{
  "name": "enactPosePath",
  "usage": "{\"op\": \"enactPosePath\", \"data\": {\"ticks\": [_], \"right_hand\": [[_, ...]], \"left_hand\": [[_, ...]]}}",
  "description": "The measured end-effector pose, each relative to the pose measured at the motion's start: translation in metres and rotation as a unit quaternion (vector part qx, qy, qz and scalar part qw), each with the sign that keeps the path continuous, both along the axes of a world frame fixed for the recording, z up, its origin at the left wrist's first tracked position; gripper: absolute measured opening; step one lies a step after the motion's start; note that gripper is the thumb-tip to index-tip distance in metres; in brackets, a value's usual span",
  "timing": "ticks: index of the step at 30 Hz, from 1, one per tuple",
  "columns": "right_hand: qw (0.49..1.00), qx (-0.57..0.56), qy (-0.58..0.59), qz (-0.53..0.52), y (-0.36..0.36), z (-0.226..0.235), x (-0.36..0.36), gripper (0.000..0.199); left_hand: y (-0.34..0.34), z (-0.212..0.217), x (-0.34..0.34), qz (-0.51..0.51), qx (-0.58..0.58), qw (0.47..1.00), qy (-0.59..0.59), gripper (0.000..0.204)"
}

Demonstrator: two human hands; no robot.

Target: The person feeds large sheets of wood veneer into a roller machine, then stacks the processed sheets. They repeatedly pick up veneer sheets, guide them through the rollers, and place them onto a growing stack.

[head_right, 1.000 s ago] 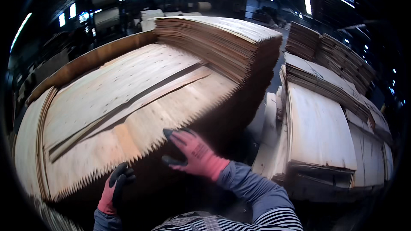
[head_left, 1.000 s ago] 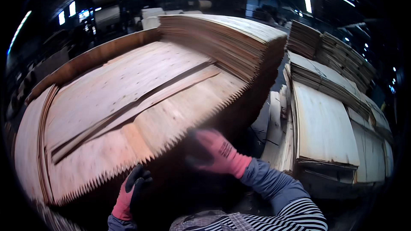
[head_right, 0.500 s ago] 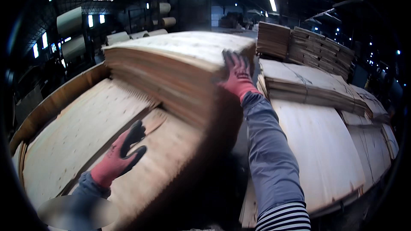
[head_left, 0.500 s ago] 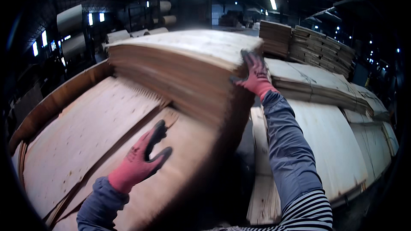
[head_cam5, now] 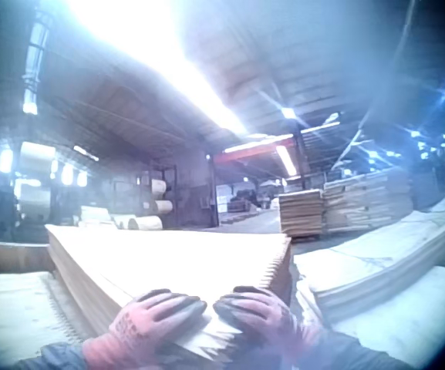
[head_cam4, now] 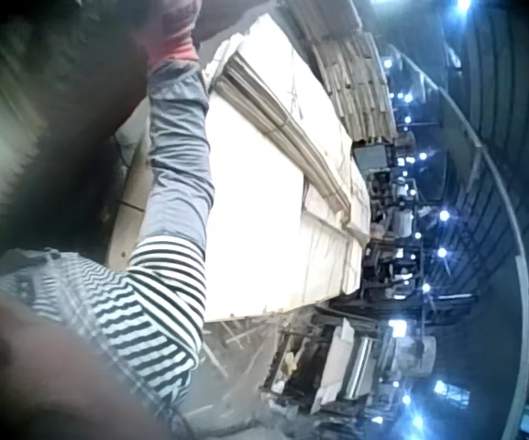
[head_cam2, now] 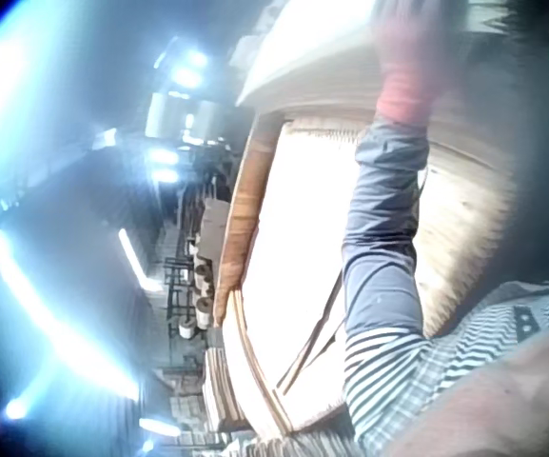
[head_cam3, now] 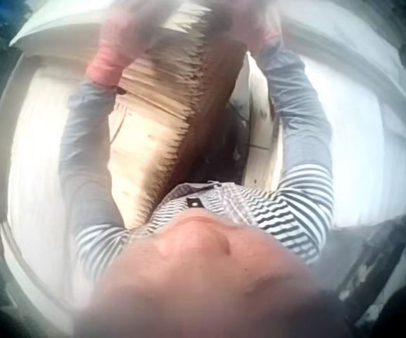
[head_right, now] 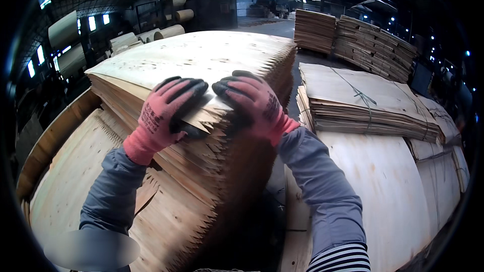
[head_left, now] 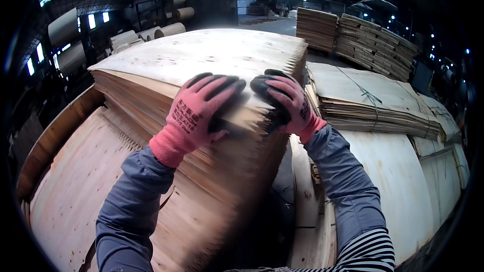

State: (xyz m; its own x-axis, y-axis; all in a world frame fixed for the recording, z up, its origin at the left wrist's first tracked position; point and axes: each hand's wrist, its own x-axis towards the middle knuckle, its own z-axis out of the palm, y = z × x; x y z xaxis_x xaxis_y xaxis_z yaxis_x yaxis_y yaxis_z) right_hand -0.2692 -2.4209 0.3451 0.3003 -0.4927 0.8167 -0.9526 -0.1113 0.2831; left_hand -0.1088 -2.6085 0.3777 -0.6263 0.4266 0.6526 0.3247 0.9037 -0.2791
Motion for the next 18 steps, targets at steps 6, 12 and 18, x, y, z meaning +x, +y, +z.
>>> {"op": "enactPosePath", "data": {"ticks": [6,12,18], "right_hand": [[0.995,-0.082,-0.006,0.047,-0.014,0.004,-0.012,0.052],[0.995,-0.058,-0.043,0.064,-0.020,0.029,-0.005,0.061],[0.997,-0.068,-0.004,-0.034,-0.033,0.018,0.054,0.061]], "left_hand": [[0.011,0.009,0.008,-0.012,0.007,0.999,0.029,0.074],[0.000,0.013,-0.012,0.000,0.019,0.988,0.156,0.055],[-0.026,0.005,0.039,-0.040,0.050,0.986,0.154,0.054]]}}
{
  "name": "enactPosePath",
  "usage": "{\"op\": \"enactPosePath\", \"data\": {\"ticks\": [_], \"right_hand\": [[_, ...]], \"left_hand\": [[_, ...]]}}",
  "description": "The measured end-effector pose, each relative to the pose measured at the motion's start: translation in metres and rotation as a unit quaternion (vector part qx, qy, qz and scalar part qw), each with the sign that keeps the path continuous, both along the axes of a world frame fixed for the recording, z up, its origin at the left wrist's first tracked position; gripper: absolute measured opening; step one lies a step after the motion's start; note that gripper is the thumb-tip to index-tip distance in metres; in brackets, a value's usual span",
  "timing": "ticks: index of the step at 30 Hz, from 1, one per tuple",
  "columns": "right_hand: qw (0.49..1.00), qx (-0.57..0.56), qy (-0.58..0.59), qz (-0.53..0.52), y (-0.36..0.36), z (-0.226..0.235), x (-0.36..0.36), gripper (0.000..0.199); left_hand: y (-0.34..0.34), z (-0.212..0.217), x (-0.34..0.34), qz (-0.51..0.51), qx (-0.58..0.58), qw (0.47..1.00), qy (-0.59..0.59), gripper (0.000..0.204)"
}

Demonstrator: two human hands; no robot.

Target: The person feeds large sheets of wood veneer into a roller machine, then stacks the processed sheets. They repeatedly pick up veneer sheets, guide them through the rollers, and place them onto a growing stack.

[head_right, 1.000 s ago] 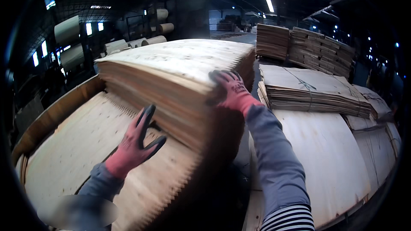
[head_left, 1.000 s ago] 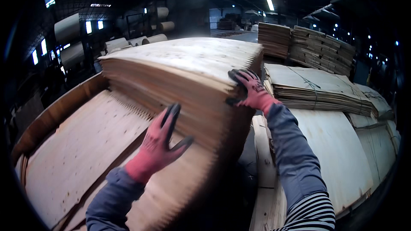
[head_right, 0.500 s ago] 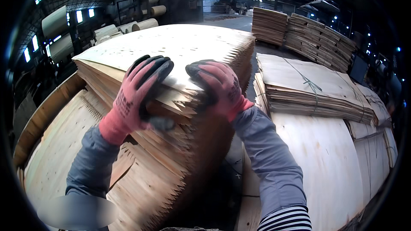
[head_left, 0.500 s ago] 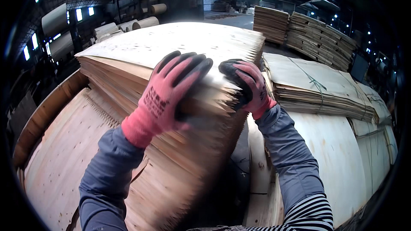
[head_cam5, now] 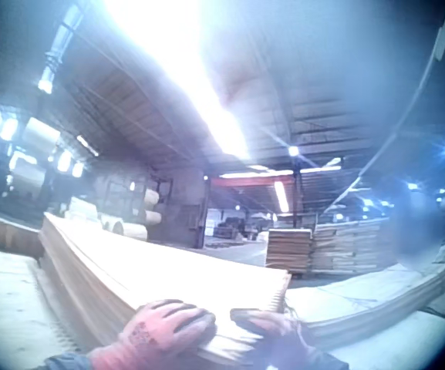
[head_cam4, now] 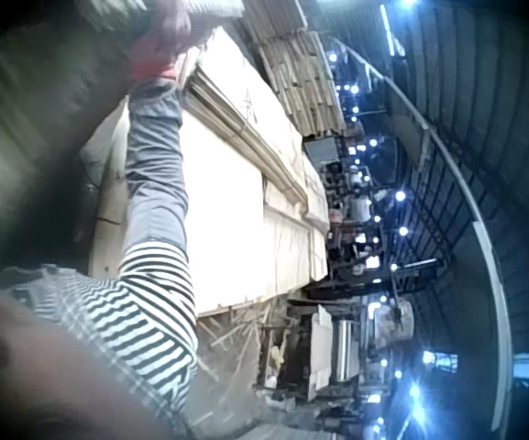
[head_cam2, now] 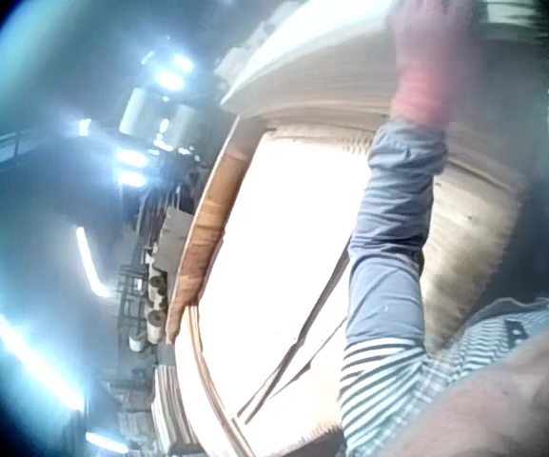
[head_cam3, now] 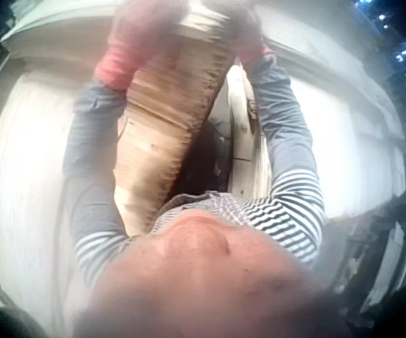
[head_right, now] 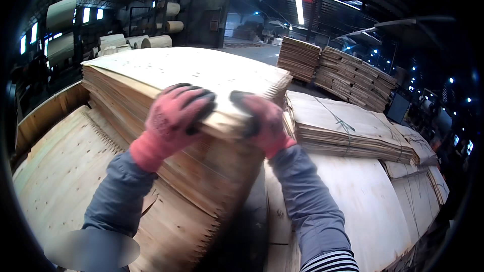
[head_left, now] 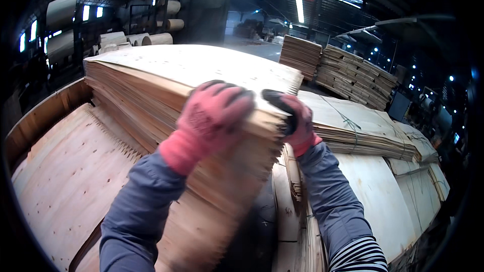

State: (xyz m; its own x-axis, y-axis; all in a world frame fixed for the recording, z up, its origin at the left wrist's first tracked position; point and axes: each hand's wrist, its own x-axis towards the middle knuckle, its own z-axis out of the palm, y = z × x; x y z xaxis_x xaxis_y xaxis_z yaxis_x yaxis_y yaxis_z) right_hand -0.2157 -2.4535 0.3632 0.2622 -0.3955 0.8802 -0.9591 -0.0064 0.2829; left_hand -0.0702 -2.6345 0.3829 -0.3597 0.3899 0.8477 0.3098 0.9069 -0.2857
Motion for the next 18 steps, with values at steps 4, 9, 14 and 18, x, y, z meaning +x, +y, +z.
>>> {"op": "enactPosePath", "data": {"ticks": [4,9,14,18], "right_hand": [[0.992,0.009,0.123,-0.004,-0.050,0.025,0.095,0.039],[0.985,0.112,0.120,-0.049,-0.129,0.024,0.216,0.018],[0.960,0.268,0.060,-0.056,-0.149,-0.034,0.250,0.043],[0.942,0.333,0.031,0.004,-0.077,0.013,0.194,0.074]], "left_hand": [[-0.043,-0.007,0.084,0.019,0.020,0.997,0.072,0.049],[-0.088,-0.089,0.174,-0.106,0.477,0.863,0.129,0.062],[-0.098,-0.123,0.197,-0.140,0.581,0.800,0.061,0.055],[-0.096,-0.096,0.196,-0.259,0.703,0.658,-0.078,0.053]]}}
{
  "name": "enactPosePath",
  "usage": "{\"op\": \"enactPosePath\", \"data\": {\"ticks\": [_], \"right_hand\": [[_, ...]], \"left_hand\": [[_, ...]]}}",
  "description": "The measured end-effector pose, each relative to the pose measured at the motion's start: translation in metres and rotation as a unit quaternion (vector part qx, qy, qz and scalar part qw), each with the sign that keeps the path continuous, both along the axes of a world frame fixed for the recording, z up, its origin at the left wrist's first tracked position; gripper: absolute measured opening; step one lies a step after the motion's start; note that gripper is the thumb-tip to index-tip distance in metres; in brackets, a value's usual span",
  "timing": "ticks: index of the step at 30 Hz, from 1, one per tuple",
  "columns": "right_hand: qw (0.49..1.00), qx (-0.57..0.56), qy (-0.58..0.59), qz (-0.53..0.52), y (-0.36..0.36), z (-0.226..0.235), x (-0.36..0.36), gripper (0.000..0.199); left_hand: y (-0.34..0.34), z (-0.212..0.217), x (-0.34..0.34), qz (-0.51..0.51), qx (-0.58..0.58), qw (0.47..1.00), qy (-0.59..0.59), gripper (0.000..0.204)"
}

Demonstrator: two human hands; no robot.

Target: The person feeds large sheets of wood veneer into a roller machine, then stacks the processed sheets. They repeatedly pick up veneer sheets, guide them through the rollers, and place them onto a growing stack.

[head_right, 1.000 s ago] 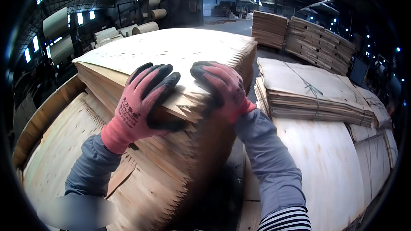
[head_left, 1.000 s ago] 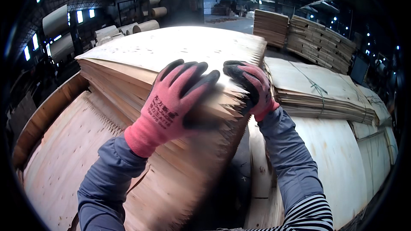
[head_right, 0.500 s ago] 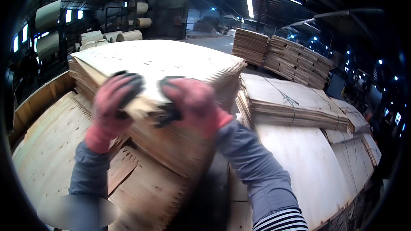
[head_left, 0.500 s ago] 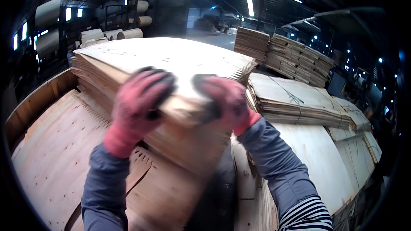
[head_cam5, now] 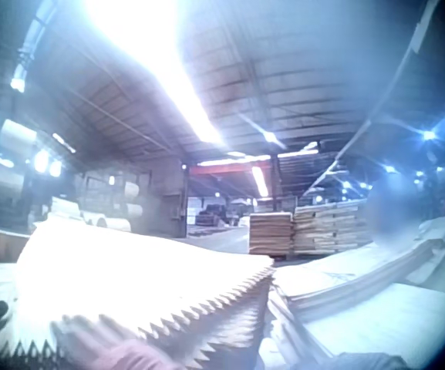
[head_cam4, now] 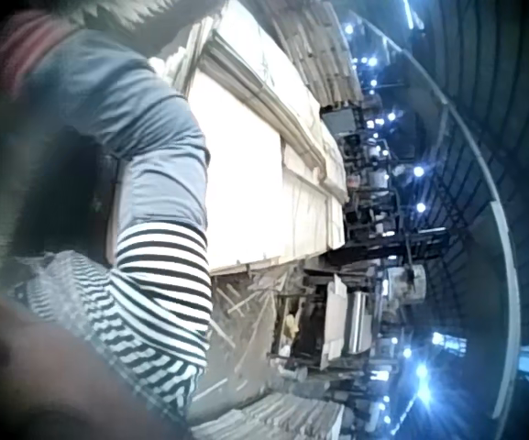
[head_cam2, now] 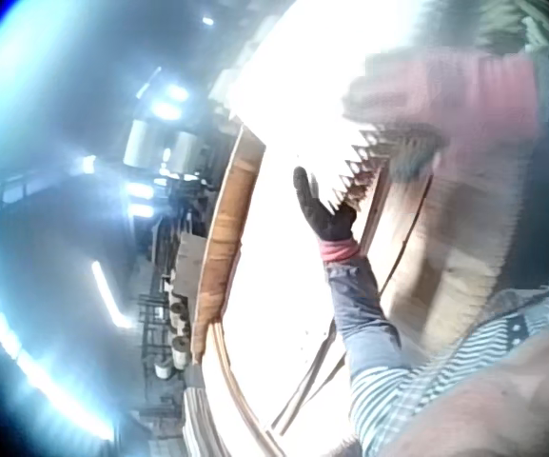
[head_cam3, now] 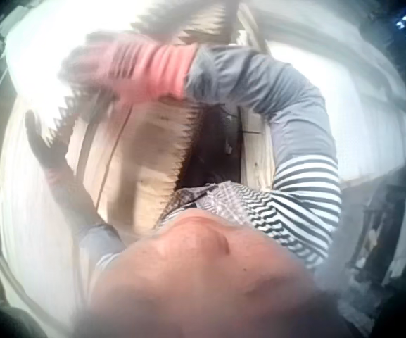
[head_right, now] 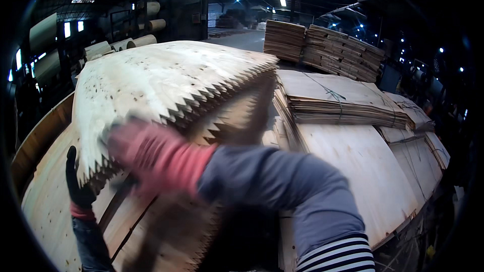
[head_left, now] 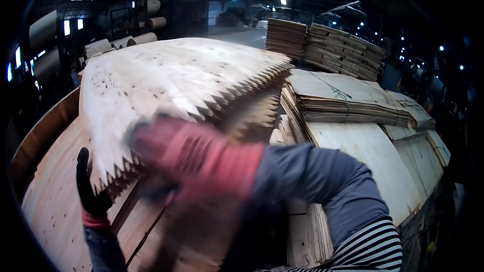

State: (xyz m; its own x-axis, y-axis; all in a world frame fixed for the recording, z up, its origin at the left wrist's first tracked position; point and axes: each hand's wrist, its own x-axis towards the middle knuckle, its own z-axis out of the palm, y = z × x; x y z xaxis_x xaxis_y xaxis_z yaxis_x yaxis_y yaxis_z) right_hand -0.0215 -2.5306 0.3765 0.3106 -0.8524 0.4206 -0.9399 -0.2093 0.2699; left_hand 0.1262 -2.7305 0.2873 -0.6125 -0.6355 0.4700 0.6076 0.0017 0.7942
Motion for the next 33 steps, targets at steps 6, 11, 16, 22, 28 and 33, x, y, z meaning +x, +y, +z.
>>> {"op": "enactPosePath", "data": {"ticks": [6,11,16,22,28,33], "right_hand": [[0.828,-0.178,-0.042,-0.530,0.078,0.068,-0.288,0.079],[0.806,0.011,-0.487,-0.336,0.123,0.008,-0.457,0.065],[0.732,0.079,-0.540,-0.408,0.069,-0.011,-0.454,0.061],[0.756,-0.033,-0.223,-0.614,0.110,-0.035,-0.529,0.059],[0.755,-0.033,-0.289,-0.588,0.099,-0.047,-0.366,0.060],[0.726,-0.074,-0.334,-0.596,0.189,-0.038,-0.213,0.067]], "left_hand": [[-0.051,0.005,0.033,0.041,-0.051,0.989,-0.135,0.041],[-0.049,0.016,0.037,0.046,-0.194,0.962,-0.187,0.040],[-0.017,0.041,0.037,0.036,-0.125,0.964,-0.232,0.040],[-0.008,0.023,0.006,-0.158,-0.010,0.977,-0.143,0.041],[-0.007,0.025,0.107,0.093,-0.016,0.959,-0.268,0.041],[-0.039,-0.015,0.195,0.133,-0.361,0.893,-0.235,0.041]]}}
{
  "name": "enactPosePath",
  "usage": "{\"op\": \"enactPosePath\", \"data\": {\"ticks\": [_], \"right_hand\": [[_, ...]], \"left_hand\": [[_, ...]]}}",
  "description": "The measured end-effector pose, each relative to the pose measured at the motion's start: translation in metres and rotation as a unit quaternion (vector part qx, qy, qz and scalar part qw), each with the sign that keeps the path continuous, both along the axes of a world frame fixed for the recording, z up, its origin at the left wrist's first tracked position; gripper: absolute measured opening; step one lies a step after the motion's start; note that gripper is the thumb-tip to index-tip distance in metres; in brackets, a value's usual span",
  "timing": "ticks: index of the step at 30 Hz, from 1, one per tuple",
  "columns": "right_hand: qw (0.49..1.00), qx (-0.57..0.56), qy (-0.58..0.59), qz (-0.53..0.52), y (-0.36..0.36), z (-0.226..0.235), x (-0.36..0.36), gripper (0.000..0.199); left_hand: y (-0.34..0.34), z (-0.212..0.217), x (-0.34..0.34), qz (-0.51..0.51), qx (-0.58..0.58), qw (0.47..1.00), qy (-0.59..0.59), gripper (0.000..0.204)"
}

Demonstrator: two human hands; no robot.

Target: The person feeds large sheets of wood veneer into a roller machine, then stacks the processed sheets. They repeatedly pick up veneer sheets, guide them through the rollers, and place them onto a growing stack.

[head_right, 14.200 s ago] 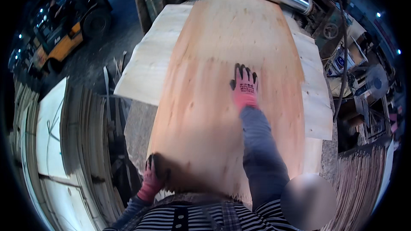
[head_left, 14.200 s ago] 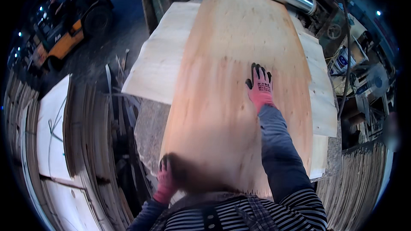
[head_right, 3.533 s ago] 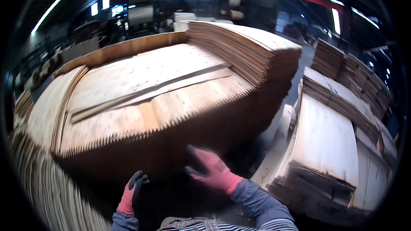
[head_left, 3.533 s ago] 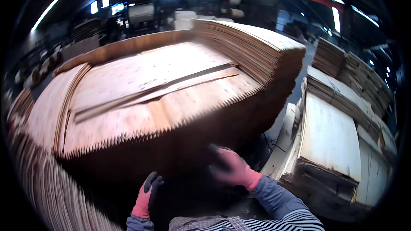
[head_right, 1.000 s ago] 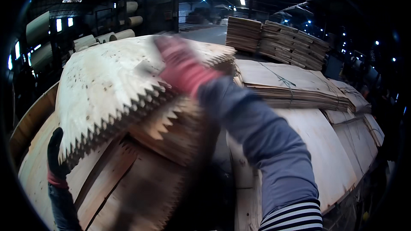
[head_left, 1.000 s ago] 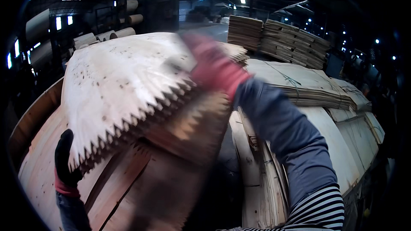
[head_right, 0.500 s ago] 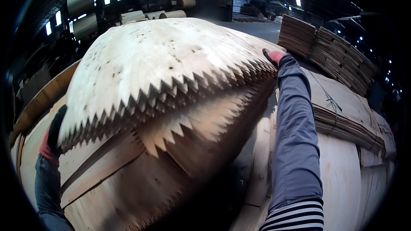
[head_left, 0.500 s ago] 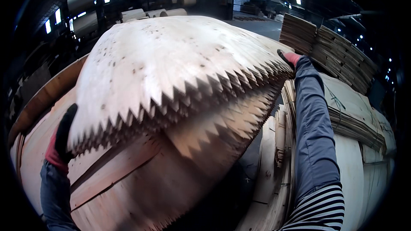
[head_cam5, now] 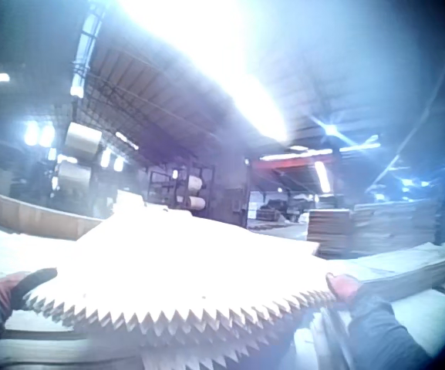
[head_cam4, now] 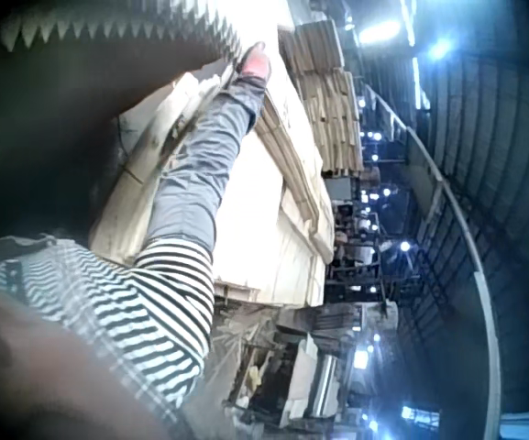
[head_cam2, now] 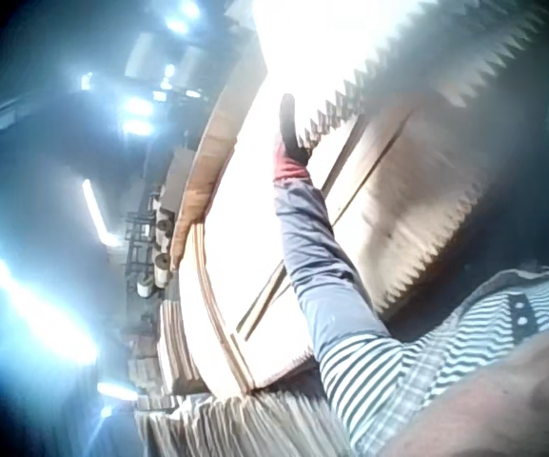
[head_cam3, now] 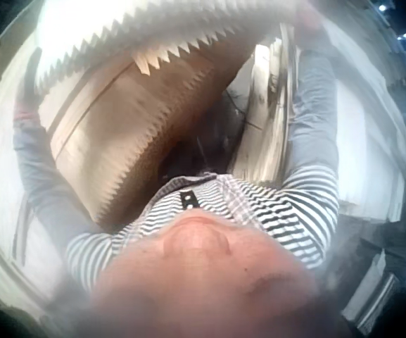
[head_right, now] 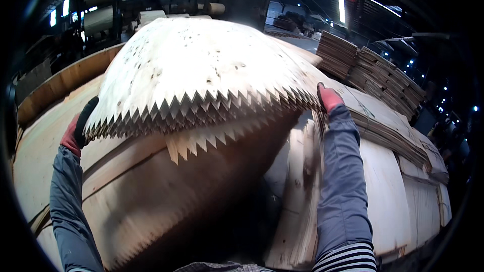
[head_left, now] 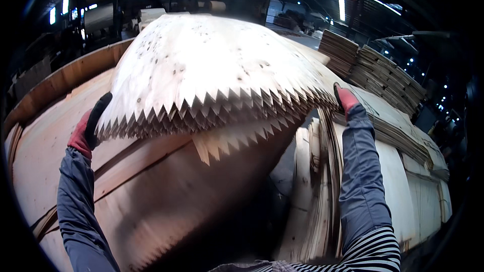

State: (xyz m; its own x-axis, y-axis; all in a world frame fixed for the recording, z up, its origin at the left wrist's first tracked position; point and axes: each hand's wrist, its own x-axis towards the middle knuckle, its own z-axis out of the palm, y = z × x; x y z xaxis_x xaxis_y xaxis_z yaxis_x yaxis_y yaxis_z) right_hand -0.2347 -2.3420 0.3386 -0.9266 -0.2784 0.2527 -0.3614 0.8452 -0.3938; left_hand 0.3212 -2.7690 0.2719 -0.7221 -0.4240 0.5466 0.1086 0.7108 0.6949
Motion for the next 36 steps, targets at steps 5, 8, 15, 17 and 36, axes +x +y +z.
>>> {"op": "enactPosePath", "data": {"ticks": [5,8,15,17,36], "right_hand": [[0.997,-0.016,-0.018,-0.071,0.064,-0.028,0.181,0.073],[0.972,-0.182,-0.144,0.025,0.096,-0.042,0.307,0.064],[0.909,-0.303,-0.180,0.222,0.124,-0.053,0.434,0.039],[0.892,-0.330,-0.179,0.254,0.143,-0.046,0.417,0.034],[0.900,-0.264,-0.295,0.183,0.168,-0.005,0.151,0.037]], "left_hand": [[0.010,-0.016,0.119,0.042,0.007,0.999,-0.031,0.040],[0.044,0.002,0.171,-0.001,0.272,0.960,-0.072,0.038],[0.049,-0.030,0.247,-0.030,0.367,0.929,-0.039,0.037],[0.080,-0.020,0.241,-0.068,0.409,0.907,-0.076,0.039],[0.264,-0.040,0.137,-0.062,0.603,0.795,0.022,0.053]]}}
